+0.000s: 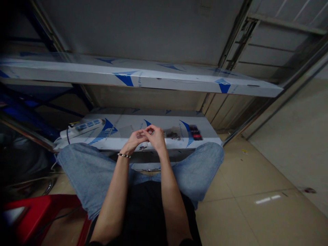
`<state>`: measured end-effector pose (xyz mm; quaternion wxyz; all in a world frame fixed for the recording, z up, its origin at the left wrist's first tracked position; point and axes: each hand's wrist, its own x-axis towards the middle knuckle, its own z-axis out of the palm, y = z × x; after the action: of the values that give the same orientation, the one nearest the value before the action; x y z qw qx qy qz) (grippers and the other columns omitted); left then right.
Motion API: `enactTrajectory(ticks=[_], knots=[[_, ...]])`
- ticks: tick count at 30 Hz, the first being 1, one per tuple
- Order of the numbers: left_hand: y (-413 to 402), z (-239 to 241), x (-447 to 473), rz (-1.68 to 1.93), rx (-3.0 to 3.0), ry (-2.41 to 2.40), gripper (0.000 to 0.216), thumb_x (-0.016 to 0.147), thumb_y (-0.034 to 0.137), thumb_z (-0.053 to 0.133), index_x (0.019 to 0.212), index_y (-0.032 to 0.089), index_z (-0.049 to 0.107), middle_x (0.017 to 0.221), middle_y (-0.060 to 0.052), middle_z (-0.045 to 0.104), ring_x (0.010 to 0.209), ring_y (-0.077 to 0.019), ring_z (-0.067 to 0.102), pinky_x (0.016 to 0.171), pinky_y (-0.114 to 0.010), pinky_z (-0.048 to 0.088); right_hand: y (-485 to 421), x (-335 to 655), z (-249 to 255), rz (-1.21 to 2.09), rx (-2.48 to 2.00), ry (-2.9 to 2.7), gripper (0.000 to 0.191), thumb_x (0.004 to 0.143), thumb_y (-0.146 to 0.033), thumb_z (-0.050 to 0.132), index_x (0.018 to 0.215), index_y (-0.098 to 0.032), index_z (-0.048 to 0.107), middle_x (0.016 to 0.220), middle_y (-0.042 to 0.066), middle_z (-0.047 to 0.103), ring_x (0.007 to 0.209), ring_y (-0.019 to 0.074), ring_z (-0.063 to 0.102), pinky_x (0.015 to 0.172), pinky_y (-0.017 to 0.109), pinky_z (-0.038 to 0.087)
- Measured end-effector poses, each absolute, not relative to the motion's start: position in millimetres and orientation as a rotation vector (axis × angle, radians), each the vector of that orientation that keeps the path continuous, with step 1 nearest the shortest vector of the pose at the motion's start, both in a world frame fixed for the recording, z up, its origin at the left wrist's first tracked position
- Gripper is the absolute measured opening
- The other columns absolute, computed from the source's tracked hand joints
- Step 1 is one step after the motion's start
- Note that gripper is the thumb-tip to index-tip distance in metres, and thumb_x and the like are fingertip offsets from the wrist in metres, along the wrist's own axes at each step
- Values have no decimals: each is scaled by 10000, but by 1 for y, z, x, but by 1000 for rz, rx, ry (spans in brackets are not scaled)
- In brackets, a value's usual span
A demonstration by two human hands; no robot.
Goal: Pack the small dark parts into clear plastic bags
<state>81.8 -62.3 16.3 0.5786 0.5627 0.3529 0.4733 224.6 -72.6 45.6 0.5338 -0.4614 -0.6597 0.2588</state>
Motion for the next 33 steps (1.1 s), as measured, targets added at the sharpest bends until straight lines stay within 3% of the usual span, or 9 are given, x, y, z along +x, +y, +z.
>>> enactTrajectory(ticks=[10, 17, 23, 28, 33], knots=[[-66, 21, 81, 1094, 1331, 845, 363, 659, 312, 849, 933, 138, 686, 849, -51, 726, 766, -174, 681, 755, -282, 532, -75, 228, 47, 639, -1051, -1632, 155, 825, -348, 743, 790, -198, 756, 792, 29, 723, 703, 167, 603, 706, 272, 468], [-69, 26, 80, 1098, 1320, 826, 364, 685, 354, 862, 909, 143, 667, 794, -57, 726, 726, -179, 691, 742, -305, 536, -57, 242, 26, 568, -1076, -1514, 227, 910, -345, 604, 877, -176, 752, 869, 60, 732, 800, 182, 660, 746, 256, 492], [-61, 18, 65, 1185, 1273, 959, 369, 689, 373, 841, 923, 148, 667, 771, -70, 738, 764, -196, 703, 707, -299, 523, -15, 274, -36, 456, -1663, -1213, 280, 907, -208, 499, 1020, -125, 741, 927, 127, 767, 876, 216, 715, 803, 257, 507], [-54, 10, 60, 1216, 1264, 1007, 342, 662, 354, 843, 868, 157, 652, 750, -68, 737, 746, -188, 694, 681, -287, 509, 22, 285, -60, 311, -2050, -1649, 270, 889, -133, 558, 1058, -189, 762, 1027, 100, 771, 947, 186, 702, 790, 218, 460], [-55, 6, 62, 1173, 1286, 981, 330, 666, 348, 843, 851, 170, 635, 737, -57, 728, 732, -183, 689, 673, -290, 514, 42, 288, -68, 187, -2104, -1857, 201, 897, -180, 604, 992, -114, 769, 1071, 174, 740, 1036, 232, 646, 860, 264, 430]])
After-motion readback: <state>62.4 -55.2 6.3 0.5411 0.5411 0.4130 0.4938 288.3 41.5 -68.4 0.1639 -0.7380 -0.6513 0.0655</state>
